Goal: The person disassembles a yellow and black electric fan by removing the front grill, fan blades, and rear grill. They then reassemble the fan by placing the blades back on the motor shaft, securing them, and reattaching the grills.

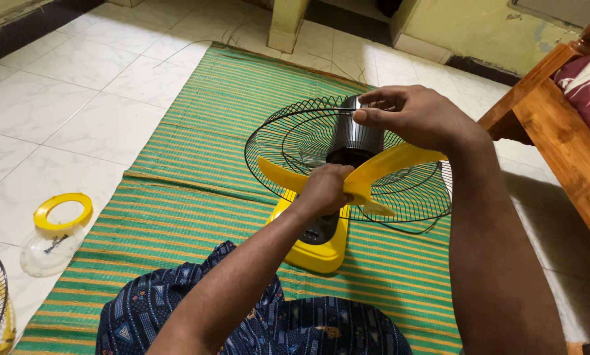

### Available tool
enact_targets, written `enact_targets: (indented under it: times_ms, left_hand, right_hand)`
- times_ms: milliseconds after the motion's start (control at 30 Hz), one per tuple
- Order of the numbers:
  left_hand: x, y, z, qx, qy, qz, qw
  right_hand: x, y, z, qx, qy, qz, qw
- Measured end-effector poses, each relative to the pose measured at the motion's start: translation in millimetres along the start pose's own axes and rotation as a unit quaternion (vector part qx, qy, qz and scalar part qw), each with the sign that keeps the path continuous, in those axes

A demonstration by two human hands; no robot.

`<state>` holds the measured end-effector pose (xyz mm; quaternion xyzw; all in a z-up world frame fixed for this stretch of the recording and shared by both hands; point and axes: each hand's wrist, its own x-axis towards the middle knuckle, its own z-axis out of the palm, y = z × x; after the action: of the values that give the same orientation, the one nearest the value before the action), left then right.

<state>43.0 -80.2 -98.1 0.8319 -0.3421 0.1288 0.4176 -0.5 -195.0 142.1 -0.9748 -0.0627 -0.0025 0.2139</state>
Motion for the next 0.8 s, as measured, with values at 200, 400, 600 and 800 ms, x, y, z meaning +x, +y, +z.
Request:
enact_targets:
  times_ms: [200,400,600,800]
  left_hand:
    - [3,3,1,0.036,-0.015,-0.015,0.999]
    - [-7,16,-6,0.057,-0.071,-0.048,0.995]
    - [-12,10,-6,0.017,-0.043,-0.045,0.998]
    - [-14,11,-1,0.056,-0.019,-0.007,0.998]
  right_hand:
    - [1,-1,1,-0.015,0.005,-0.009,1.000]
    - [4,-5,1,-0.028,0.031,-0.001,0.999]
    - [3,-6,4,-0.033,0.037,0.012,0.999]
    - [1,-5,3,-0.040,0.036,-0.017,0.998]
